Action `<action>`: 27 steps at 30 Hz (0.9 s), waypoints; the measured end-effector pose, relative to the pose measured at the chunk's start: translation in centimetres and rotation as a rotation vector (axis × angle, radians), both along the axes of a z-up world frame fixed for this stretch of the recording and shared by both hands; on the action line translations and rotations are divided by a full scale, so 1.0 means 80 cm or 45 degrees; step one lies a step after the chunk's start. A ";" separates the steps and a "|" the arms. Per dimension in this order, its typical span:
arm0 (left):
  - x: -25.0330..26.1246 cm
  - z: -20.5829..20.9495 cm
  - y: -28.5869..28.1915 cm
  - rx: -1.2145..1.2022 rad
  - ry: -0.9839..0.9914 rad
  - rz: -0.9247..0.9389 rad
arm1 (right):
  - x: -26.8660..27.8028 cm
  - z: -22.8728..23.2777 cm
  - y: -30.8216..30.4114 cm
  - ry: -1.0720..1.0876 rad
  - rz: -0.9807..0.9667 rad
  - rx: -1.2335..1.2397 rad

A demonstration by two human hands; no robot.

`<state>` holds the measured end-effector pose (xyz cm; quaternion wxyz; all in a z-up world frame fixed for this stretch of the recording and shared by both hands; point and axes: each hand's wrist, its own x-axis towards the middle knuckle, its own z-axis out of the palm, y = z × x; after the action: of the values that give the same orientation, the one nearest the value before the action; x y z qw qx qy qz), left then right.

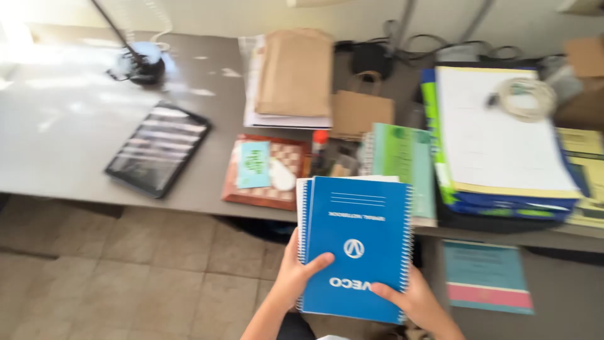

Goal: Organizing books, notebooks, and a laptop sleeve on a desk and inside a drawer.

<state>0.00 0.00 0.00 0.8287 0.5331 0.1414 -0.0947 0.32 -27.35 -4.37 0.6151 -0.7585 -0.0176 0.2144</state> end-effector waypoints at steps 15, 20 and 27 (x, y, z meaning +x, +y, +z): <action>0.000 -0.076 0.283 0.006 0.223 0.477 | 0.198 -0.035 0.334 -1.003 0.238 -0.813; 0.053 -0.074 0.305 0.005 0.118 0.363 | 0.209 -0.049 0.349 -1.075 0.177 -0.940; 0.152 -0.100 0.305 0.140 0.172 0.085 | 0.178 -0.047 0.302 -0.610 -0.401 -0.437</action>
<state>12.16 24.39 -8.03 0.7896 0.5651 0.2196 -0.0948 14.59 -3.21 -8.17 0.4822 -0.8734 -0.0080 -0.0680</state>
